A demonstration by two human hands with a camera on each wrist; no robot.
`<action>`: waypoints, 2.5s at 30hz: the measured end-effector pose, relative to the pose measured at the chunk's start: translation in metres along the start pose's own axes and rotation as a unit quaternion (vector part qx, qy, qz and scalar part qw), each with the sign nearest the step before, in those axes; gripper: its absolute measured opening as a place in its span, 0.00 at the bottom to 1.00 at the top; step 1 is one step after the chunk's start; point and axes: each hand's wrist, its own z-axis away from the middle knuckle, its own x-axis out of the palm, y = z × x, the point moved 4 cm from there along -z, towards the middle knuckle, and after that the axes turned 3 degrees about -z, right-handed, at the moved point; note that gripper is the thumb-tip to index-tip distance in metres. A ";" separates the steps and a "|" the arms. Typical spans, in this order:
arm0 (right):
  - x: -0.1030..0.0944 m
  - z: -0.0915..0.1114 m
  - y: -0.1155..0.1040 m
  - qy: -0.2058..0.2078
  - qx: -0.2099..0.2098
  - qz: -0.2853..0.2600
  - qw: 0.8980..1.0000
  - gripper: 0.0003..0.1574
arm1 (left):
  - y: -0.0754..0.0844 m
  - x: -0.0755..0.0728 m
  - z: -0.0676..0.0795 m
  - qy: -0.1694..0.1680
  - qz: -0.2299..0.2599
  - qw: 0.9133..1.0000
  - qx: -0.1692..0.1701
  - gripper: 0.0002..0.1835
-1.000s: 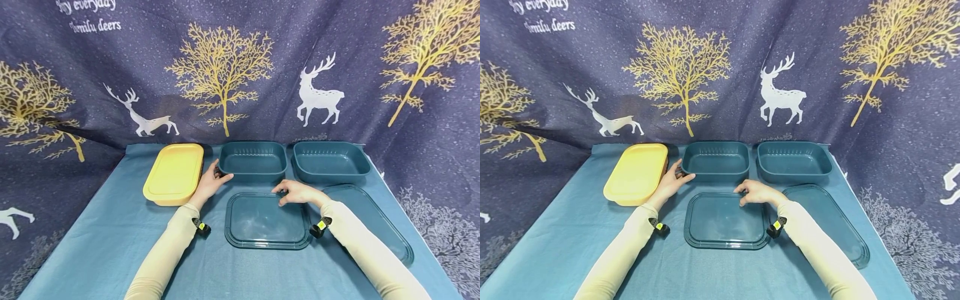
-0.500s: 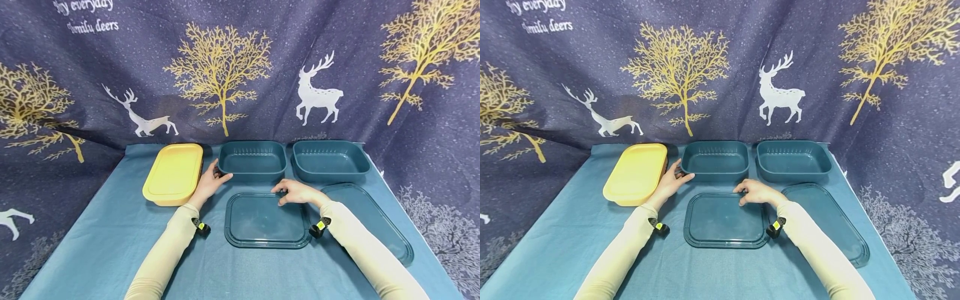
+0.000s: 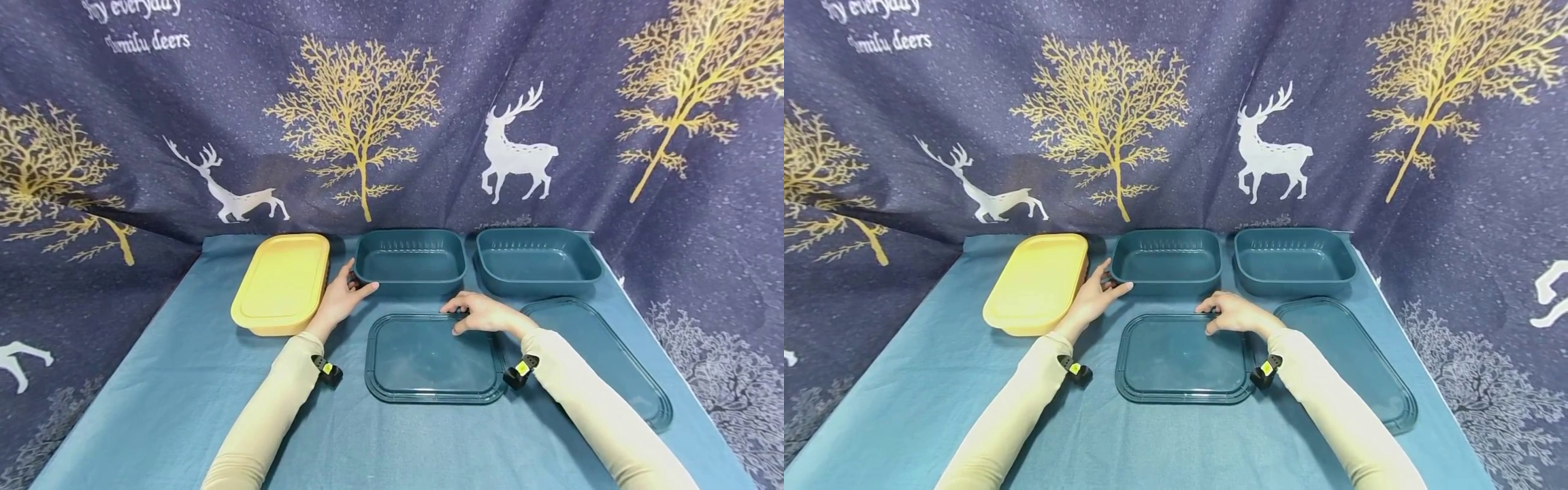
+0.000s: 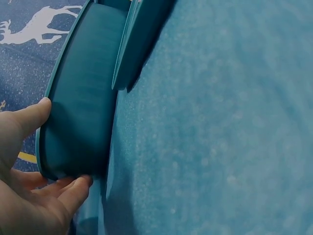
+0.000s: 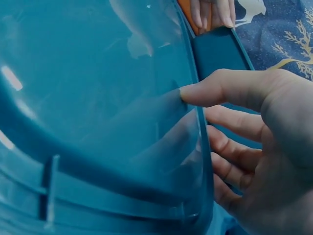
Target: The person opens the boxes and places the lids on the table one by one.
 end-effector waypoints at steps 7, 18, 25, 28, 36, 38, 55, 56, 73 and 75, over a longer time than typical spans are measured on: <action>0.002 0.001 0.001 0.012 -0.004 -0.011 1.000 0.32 | 0.000 0.000 0.000 -0.001 -0.026 1.000 0.011 0.51; -0.004 0.003 -0.010 0.035 -0.009 0.016 0.999 0.33 | 0.014 -0.013 0.007 0.013 -0.097 0.995 0.032 0.48; -0.015 0.003 -0.022 0.076 -0.016 0.007 0.997 0.32 | 0.033 -0.026 0.012 0.013 -0.119 0.991 0.052 0.43; -0.019 0.003 -0.033 0.095 -0.023 -0.020 0.995 0.30 | 0.043 -0.032 0.017 0.014 -0.122 0.990 0.066 0.41; -0.013 -0.007 -0.055 0.132 -0.062 -0.030 0.989 0.24 | 0.047 -0.060 0.034 0.039 -0.145 0.985 0.083 0.36; -0.010 -0.013 -0.059 0.139 -0.072 -0.030 0.987 0.23 | 0.043 -0.070 0.038 0.050 -0.147 0.985 0.082 0.35; 0.023 -0.065 -0.097 0.156 -0.127 -0.122 0.972 0.19 | 0.015 -0.175 0.079 0.138 -0.179 0.971 0.077 0.34; 0.024 -0.068 -0.099 0.155 -0.126 -0.125 0.972 0.19 | 0.015 -0.178 0.081 0.138 -0.169 0.973 0.073 0.34; 0.063 -0.101 -0.138 0.123 -0.123 -0.149 0.973 0.20 | 0.010 -0.184 0.087 0.119 -0.117 0.984 0.065 0.35; 0.069 -0.103 -0.138 0.122 -0.113 -0.149 0.975 0.20 | 0.005 -0.179 0.086 0.107 -0.125 0.984 0.070 0.34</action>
